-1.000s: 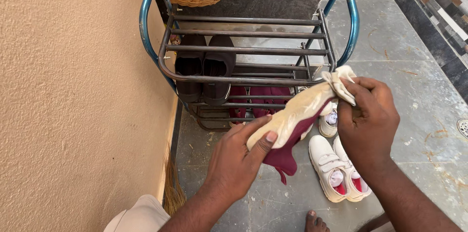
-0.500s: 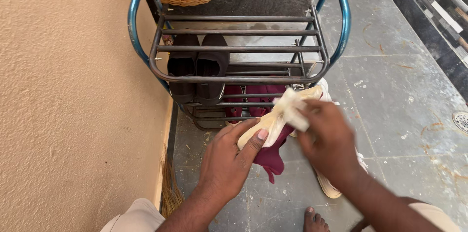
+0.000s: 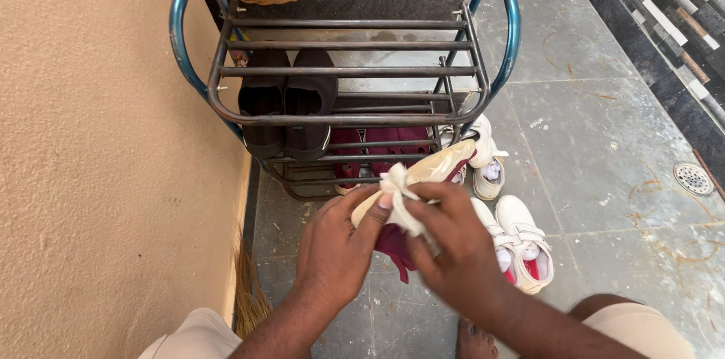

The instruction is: The person wipes a maroon slip-on shoe with a white cloth, then places it on a metal shoe rack. They then pick up a white sneaker and wipe its exterior and interior with the same cloth.

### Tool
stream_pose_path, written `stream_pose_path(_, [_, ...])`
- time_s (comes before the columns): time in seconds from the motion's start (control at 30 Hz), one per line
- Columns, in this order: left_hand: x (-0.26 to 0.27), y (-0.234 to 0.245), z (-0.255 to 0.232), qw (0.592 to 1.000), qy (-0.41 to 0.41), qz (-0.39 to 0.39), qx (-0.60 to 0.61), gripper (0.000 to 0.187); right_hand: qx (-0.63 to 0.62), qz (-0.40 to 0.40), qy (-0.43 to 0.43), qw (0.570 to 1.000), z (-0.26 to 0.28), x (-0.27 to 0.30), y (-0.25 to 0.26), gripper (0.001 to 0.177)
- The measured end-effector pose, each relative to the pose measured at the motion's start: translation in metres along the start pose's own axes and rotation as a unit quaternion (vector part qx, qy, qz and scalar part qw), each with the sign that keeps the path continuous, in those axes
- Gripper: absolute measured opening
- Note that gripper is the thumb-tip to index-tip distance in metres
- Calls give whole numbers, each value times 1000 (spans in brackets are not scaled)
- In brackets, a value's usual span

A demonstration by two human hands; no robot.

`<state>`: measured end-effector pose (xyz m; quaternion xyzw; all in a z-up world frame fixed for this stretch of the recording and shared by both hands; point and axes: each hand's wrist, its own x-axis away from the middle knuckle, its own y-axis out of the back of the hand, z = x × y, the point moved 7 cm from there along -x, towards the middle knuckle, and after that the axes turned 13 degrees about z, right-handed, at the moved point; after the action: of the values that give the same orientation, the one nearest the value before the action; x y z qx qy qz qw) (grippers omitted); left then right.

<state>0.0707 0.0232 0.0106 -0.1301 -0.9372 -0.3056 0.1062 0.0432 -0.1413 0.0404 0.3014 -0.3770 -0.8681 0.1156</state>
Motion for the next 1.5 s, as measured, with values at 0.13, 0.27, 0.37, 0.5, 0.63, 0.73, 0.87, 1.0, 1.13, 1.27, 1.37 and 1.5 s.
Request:
stream_pose_path(0.13, [-2,-7,13,997,37,17,60,67,-36,11,0,999,11,-1,1,37])
stream_pose_path(0.27, [-11,-23,28,981,81,72,162,67,6,31,84,996,30,-4,0,41])
stream_pose_path(0.37, [-17,-30,34,963,67,86,245,67,17,76,91,993,31,-4,-8,41])
stream_pose_path(0.5, [-18,-35,39,926,69,84,362,65,30,181,199,963,33,-5,-18,33])
stream_pose_path(0.63, [-17,-28,37,973,79,82,200,63,52,189,225,954,22,-11,-7,28])
stream_pose_path(0.73, [-14,-24,28,975,40,68,207,63,72,120,165,976,3,-20,15,29])
stream_pose_path(0.87, [-9,-8,16,978,3,36,204,61,137,29,56,989,-34,-29,35,24])
stream_pose_path(1.0, [-5,-1,20,982,14,34,188,61,148,-45,-106,982,-88,-30,53,18])
stream_pose_path(1.13, [-10,-9,22,952,-51,54,298,64,109,-100,-177,973,-122,-23,59,19])
stream_pose_path(1.27, [-17,-15,43,929,-11,58,364,68,40,-149,-276,949,-148,-16,63,24])
stream_pose_path(1.37, [-16,-18,49,938,8,41,344,68,-208,-205,-250,923,-155,-19,55,37])
stream_pose_path(1.5, [-15,-31,41,929,25,52,365,69,-312,-155,-254,902,-145,-27,28,33])
